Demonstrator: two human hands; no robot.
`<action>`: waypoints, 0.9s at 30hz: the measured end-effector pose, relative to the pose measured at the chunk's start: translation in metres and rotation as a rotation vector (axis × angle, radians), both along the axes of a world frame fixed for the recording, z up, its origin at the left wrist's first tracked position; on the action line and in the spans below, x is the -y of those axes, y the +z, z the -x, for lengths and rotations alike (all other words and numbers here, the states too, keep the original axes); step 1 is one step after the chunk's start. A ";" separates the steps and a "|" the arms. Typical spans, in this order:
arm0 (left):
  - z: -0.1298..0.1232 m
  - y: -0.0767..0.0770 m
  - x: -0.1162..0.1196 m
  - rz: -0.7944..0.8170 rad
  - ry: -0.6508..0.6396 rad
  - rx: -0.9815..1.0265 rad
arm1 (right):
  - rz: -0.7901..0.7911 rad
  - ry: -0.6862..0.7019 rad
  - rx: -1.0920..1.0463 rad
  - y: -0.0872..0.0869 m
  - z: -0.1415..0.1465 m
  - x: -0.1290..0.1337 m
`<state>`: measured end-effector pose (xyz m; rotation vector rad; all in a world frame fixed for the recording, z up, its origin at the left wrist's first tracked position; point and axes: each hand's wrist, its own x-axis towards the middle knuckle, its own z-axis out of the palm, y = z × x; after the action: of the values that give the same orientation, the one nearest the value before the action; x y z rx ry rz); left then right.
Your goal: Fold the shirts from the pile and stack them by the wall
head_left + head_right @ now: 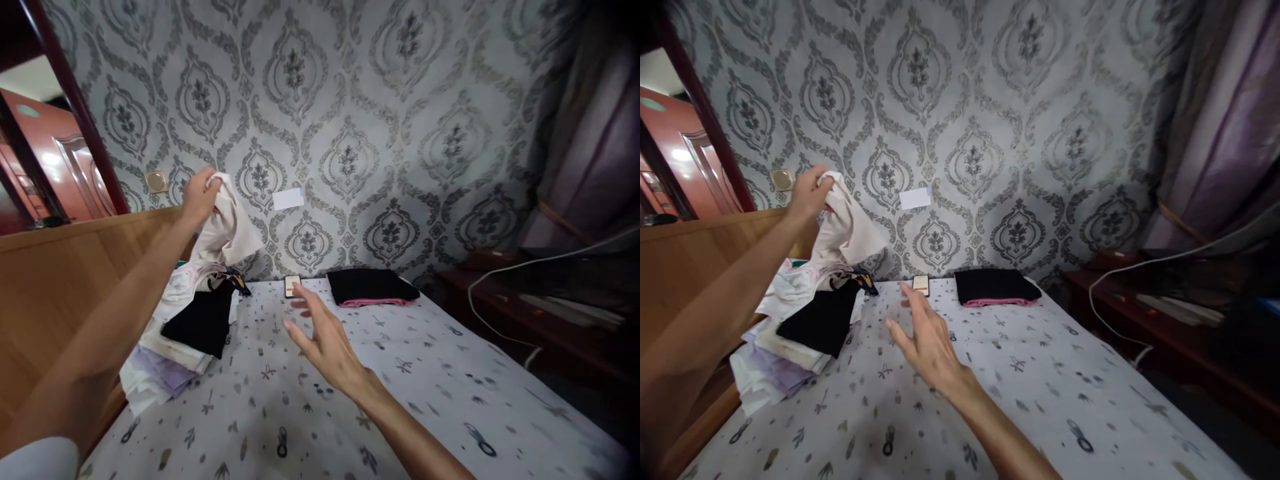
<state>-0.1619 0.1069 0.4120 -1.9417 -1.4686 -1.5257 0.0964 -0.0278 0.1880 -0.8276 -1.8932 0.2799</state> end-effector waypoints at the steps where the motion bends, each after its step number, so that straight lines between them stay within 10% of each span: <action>1: -0.013 0.001 0.010 -0.010 -0.065 -0.014 | 0.044 0.002 -0.043 -0.003 0.001 -0.004; 12: -0.116 -0.064 0.084 0.482 -0.656 0.110 | 0.193 -0.033 -0.112 -0.034 0.016 -0.002; 27: 0.005 -0.070 0.047 0.635 -0.418 0.232 | 0.188 0.139 -0.058 0.031 -0.044 -0.006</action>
<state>-0.1667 0.0603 0.3423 -2.6415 -1.9136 -1.6222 0.1405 -0.0220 0.2193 -0.8036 -1.8929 0.5697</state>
